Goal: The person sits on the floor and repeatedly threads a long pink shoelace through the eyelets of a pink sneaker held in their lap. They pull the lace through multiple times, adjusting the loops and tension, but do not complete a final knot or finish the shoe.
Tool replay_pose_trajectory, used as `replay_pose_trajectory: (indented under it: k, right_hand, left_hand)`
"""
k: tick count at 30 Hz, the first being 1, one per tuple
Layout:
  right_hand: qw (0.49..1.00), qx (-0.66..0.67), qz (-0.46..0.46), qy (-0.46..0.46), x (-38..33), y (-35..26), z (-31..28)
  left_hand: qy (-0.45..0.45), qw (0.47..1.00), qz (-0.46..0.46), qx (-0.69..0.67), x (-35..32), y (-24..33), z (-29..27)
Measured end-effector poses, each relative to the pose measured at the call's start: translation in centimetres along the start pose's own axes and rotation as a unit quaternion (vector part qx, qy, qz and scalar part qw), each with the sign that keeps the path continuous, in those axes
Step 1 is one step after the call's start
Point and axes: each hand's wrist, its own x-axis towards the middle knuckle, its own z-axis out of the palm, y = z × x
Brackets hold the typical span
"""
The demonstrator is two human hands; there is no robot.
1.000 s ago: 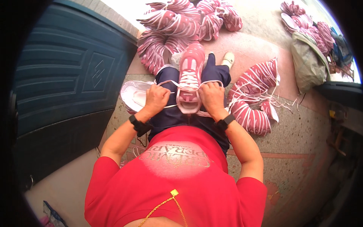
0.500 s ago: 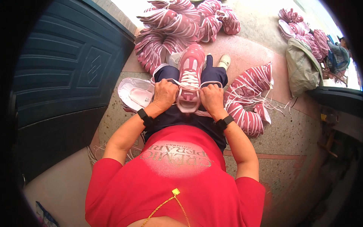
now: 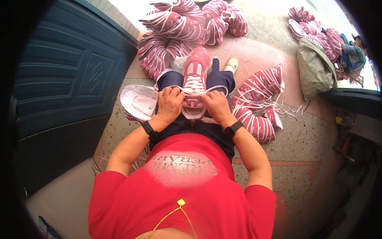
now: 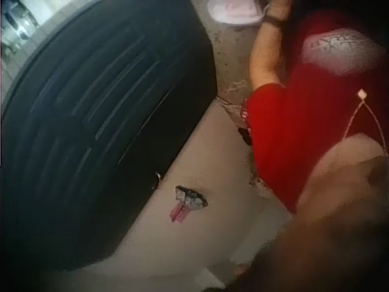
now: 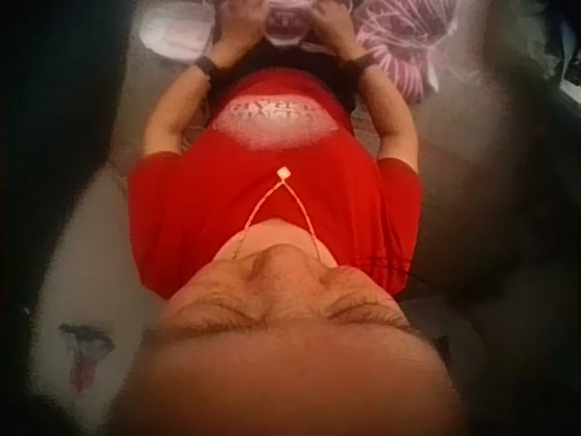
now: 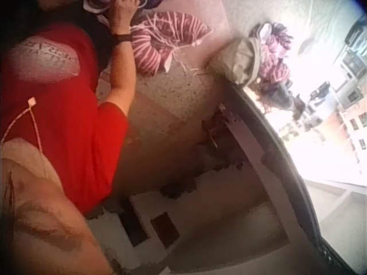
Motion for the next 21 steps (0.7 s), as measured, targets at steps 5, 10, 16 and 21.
replay_pose_trajectory:
  k: [5, 10, 16, 21]
  right_hand:
    - [0.991, -0.106, -0.025, -0.08, 1.4, -0.9, -0.8]
    - [0.973, 0.161, 0.123, 0.108, 5.5, -1.3, -1.4]
    - [0.95, 0.161, 0.268, 0.006, 10.3, 1.1, -3.1]
    - [0.956, 0.171, 0.223, -0.088, 2.1, 2.7, -5.4]
  left_hand:
    - [-0.114, 0.983, 0.118, 0.08, 2.1, 0.2, -0.6]
    - [-0.1, 0.858, -0.188, -0.467, 6.1, -1.9, -0.7]
    - [-0.103, 0.871, -0.265, -0.4, 9.3, -7.9, 2.5]
    - [-0.051, 0.956, -0.286, 0.048, -1.5, -18.9, -0.3]
